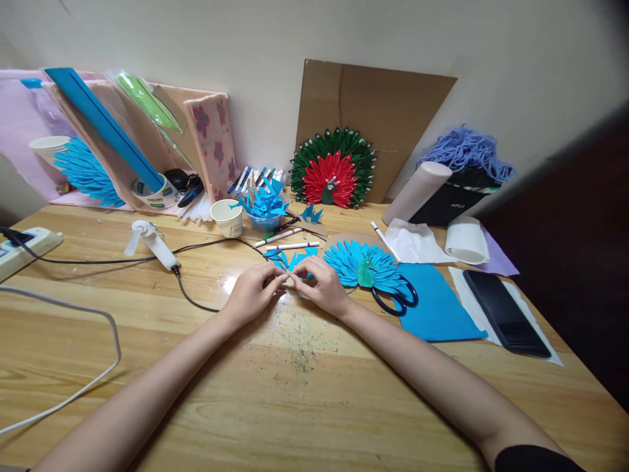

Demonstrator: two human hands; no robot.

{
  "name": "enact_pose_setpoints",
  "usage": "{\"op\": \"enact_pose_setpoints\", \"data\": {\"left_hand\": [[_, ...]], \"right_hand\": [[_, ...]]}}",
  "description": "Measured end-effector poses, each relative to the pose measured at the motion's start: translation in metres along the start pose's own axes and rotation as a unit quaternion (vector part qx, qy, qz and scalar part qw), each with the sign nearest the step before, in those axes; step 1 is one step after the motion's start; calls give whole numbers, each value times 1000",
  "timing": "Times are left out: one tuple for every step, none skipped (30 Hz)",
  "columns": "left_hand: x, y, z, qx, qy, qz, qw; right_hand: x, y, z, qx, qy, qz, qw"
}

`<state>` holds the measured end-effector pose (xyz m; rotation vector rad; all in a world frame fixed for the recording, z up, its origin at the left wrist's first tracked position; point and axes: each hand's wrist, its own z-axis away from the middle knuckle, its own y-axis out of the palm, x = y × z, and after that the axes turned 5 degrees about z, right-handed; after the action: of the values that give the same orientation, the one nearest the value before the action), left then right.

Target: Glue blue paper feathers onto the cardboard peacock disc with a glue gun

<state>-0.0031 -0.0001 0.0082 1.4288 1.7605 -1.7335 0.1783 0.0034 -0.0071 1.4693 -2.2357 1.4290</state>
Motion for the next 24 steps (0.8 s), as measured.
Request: {"op": "enact_pose_setpoints", "data": {"left_hand": [[0, 0, 0, 2, -4, 10, 1000], [1, 0, 0, 1, -7, 14, 1000], [1, 0, 0, -3, -8, 12, 1000], [1, 1, 0, -11, -8, 5, 1000], [1, 1, 1, -23, -7, -3, 1000], [0, 1, 1, -36, -4, -12, 999], [0, 2, 1, -49, 0, -19, 999], [-1, 2, 1, -60, 6, -23, 998], [-1, 2, 1, -70, 11, -23, 997], [-2, 2, 1, -77, 16, -20, 997], [-2, 2, 1, -81, 18, -14, 996], [-3, 2, 1, -83, 19, -7, 996], [-3, 2, 1, -81, 17, 2, 997], [-3, 2, 1, -76, 14, 11, 997], [-2, 2, 1, -68, 11, 20, 997], [-2, 2, 1, -59, 7, 27, 998], [-2, 2, 1, -51, 3, 31, 998], [-2, 2, 1, -43, 0, 33, 999], [-2, 3, 1, -36, -2, 31, 999], [-2, 3, 1, -31, -3, 29, 999], [-2, 4, 1, -26, -2, 26, 999], [-2, 4, 1, -22, -1, 24, 999], [-2, 5, 1, -19, 1, 24, 1000], [-2, 5, 1, -18, 2, 24, 1000]], "right_hand": [[0, 0, 0, 5, -1, 0, 1000], [0, 0, 0, 10, -1, 0, 1000], [0, 0, 0, 14, 0, -1, 1000], [0, 0, 0, 16, 3, -1, 1000], [0, -1, 0, 17, 9, -3, 1000], [0, -1, 0, 16, 16, -5, 1000], [0, -1, 0, 14, 24, -8, 1000], [0, -1, 0, 12, 32, -10, 999], [0, -2, -1, 11, 40, -12, 999], [0, -2, -1, 10, 48, -15, 999], [0, -2, -1, 9, 54, -19, 998], [0, -2, -2, 6, 60, -24, 998], [0, -2, -2, 2, 65, -29, 997], [-1, -2, -2, -3, 69, -35, 997], [-1, -2, -2, -8, 73, -39, 997], [-1, -2, -2, -12, 77, -42, 996], [-1, -2, -2, -14, 80, -44, 996], [-1, -2, -2, -16, 82, -46, 995], [-1, -3, -2, -15, 83, -47, 995], [-1, -3, -2, -13, 82, -48, 995], [-1, -3, -2, -8, 80, -51, 995], [-1, -4, -2, -2, 77, -54, 996], [-1, -4, -2, 6, 72, -57, 996], [-1, -4, -2, 13, 69, -59, 996]]}}
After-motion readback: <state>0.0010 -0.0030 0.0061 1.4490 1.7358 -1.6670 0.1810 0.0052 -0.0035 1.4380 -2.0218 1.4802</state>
